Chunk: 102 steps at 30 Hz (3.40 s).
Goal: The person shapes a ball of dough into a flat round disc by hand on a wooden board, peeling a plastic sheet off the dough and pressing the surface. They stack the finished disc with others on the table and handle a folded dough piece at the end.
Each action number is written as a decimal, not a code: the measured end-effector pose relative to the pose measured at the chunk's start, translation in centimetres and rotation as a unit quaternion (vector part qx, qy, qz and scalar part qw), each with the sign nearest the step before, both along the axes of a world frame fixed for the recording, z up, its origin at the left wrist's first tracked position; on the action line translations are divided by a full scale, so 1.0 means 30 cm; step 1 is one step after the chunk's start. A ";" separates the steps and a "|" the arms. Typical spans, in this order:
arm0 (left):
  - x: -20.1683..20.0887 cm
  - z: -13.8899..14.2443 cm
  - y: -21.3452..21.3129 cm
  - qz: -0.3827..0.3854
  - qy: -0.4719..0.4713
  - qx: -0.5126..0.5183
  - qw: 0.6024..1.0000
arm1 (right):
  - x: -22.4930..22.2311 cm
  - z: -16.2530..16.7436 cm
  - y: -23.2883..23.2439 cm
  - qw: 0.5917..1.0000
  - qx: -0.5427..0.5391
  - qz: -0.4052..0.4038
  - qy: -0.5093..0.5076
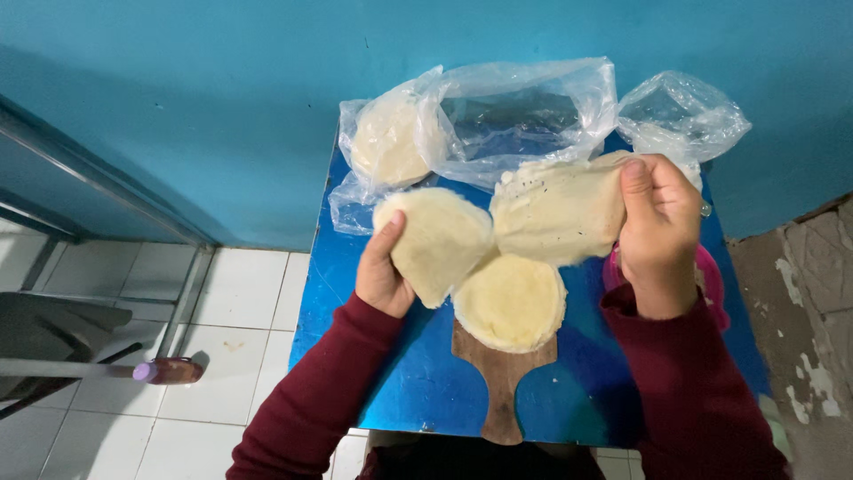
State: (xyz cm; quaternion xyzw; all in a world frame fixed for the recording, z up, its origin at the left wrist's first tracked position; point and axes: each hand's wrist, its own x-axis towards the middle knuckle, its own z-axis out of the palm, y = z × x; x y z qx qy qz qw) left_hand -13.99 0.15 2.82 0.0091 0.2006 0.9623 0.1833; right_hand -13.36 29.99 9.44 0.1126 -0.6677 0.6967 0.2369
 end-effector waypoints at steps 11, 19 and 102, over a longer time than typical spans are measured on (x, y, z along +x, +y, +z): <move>-0.075 -0.062 -0.075 0.156 -0.025 0.009 0.987 | 0.101 0.055 -0.032 0.950 0.244 0.130 -0.147; -0.063 -0.084 -0.041 0.127 -0.040 0.010 0.991 | -0.085 -0.195 -0.123 0.877 0.413 0.191 -0.157; 0.054 -0.208 0.149 0.200 0.267 -0.400 0.853 | 0.065 -0.286 -0.315 0.965 0.015 0.208 -0.160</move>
